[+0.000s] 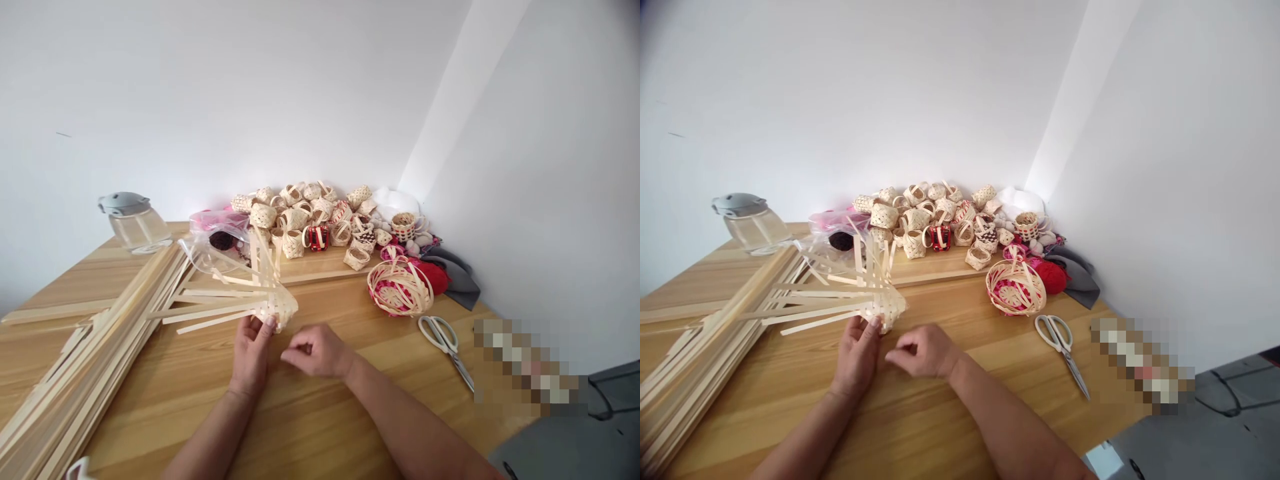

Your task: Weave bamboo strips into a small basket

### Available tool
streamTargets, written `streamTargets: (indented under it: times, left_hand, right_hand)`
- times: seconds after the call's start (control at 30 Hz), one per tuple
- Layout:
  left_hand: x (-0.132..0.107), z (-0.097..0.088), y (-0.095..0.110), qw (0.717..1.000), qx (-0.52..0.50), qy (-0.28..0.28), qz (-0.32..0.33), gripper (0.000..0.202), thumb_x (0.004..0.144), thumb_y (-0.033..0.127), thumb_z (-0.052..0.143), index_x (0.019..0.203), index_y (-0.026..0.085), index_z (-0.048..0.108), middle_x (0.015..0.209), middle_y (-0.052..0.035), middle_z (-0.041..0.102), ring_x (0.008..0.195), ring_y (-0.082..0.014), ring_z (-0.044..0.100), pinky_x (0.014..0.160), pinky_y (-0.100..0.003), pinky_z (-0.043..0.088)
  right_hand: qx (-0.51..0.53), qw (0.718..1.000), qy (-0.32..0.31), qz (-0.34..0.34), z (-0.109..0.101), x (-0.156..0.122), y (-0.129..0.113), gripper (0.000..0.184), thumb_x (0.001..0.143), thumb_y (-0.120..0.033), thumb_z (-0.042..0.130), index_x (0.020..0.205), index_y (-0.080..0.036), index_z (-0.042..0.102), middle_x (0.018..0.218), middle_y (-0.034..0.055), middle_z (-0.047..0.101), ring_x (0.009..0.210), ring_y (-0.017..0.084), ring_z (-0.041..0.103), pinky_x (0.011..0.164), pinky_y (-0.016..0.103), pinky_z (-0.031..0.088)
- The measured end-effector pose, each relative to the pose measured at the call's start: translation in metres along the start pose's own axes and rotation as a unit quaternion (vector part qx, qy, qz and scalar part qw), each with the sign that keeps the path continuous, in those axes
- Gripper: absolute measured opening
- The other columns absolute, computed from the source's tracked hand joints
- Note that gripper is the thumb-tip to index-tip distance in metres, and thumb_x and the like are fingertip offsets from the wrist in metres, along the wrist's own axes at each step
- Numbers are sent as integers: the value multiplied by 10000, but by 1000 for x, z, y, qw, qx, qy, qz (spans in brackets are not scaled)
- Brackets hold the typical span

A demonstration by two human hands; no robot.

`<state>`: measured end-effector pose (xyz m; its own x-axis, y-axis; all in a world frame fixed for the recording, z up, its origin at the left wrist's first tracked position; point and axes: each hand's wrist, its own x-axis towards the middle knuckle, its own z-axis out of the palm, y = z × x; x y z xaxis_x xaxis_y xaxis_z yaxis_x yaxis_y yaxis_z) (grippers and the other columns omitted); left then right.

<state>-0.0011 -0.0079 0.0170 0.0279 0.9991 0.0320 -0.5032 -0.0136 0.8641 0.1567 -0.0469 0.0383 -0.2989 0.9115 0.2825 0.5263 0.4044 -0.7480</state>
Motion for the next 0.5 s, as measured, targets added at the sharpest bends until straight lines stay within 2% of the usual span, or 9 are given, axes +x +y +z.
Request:
streamTargets:
  times: [0.07, 0.13, 0.2, 0.23, 0.27, 0.33, 0.4, 0.43, 0.5]
  left_hand:
    - [4, -2, -2, 999, -19, 29, 2, 492, 784, 429, 808, 1188, 218, 622, 1197, -82, 718, 1151, -236, 659, 948, -325, 516]
    - [6, -2, -3, 999, -28, 33, -7, 506, 791, 438, 800, 1210, 219, 618, 1222, -88, 711, 1167, -243, 653, 940, -325, 519]
    - [6, -1, -3, 999, -34, 16, -9, 518, 802, 423, 795, 1235, 208, 609, 1248, -102, 702, 1204, -251, 638, 990, -339, 500]
    - [5, 0, -3, 999, -36, 7, -8, 519, 809, 413, 791, 1245, 202, 604, 1261, -110, 697, 1221, -254, 631, 1016, -347, 487]
    - [5, 1, -3, 999, -37, -1, -9, 518, 816, 406, 787, 1251, 197, 600, 1273, -117, 693, 1231, -257, 627, 1034, -354, 477]
    - [5, 2, -2, 999, -39, -8, -14, 517, 812, 404, 791, 1245, 193, 602, 1278, -128, 692, 1230, -266, 631, 1040, -366, 476]
    - [5, 2, -1, 999, -40, -10, -19, 525, 792, 406, 807, 1230, 194, 610, 1268, -134, 698, 1219, -277, 641, 1025, -372, 486]
    - [5, 1, -1, 999, -40, -13, -20, 530, 783, 404, 814, 1226, 196, 611, 1262, -136, 700, 1214, -280, 645, 1019, -374, 491]
    - [6, 1, -1, 999, -38, -19, -20, 532, 782, 400, 815, 1228, 198, 606, 1261, -138, 700, 1211, -281, 648, 1016, -376, 494]
  right_hand:
    - [18, 992, 105, 71, -18, 13, 9, 334, 923, -437, 614, 724, -181, 694, 606, -25, 610, 546, 112, 512, 529, 229, 390]
    - [22, 968, 215, 129, -41, 38, 21, 294, 937, -434, 572, 911, -180, 717, 782, 24, 706, 688, 158, 622, 637, 259, 492]
    - [-52, 953, 267, 134, -67, 71, 35, 266, 909, -379, 589, 1060, -188, 696, 1002, 70, 734, 891, 203, 671, 820, 329, 539]
    - [-112, 942, 288, 131, -81, 90, 43, 315, 883, -358, 608, 1143, -189, 665, 1103, 96, 716, 991, 230, 662, 907, 379, 531]
    - [-138, 935, 298, 131, -95, 108, 50, 386, 838, -319, 648, 1195, -174, 639, 1216, 139, 673, 1119, 271, 622, 1001, 442, 488]
    - [-163, 932, 298, 127, -119, 142, 64, 585, 739, -241, 727, 1295, -143, 573, 1443, 208, 522, 1382, 338, 437, 1150, 517, 343]
    - [-203, 933, 264, 135, -136, 169, 76, 824, 681, -211, 779, 1433, -141, 449, 1589, 219, 343, 1507, 359, 251, 1208, 539, 241]
    - [-199, 939, 238, 146, -142, 180, 80, 871, 669, -209, 795, 1456, -162, 426, 1602, 200, 332, 1522, 362, 215, 1218, 545, 215]
    - [-149, 953, 211, 160, -148, 193, 86, 828, 597, -171, 841, 1364, -176, 532, 1513, 182, 463, 1500, 386, 254, 1216, 553, 203]
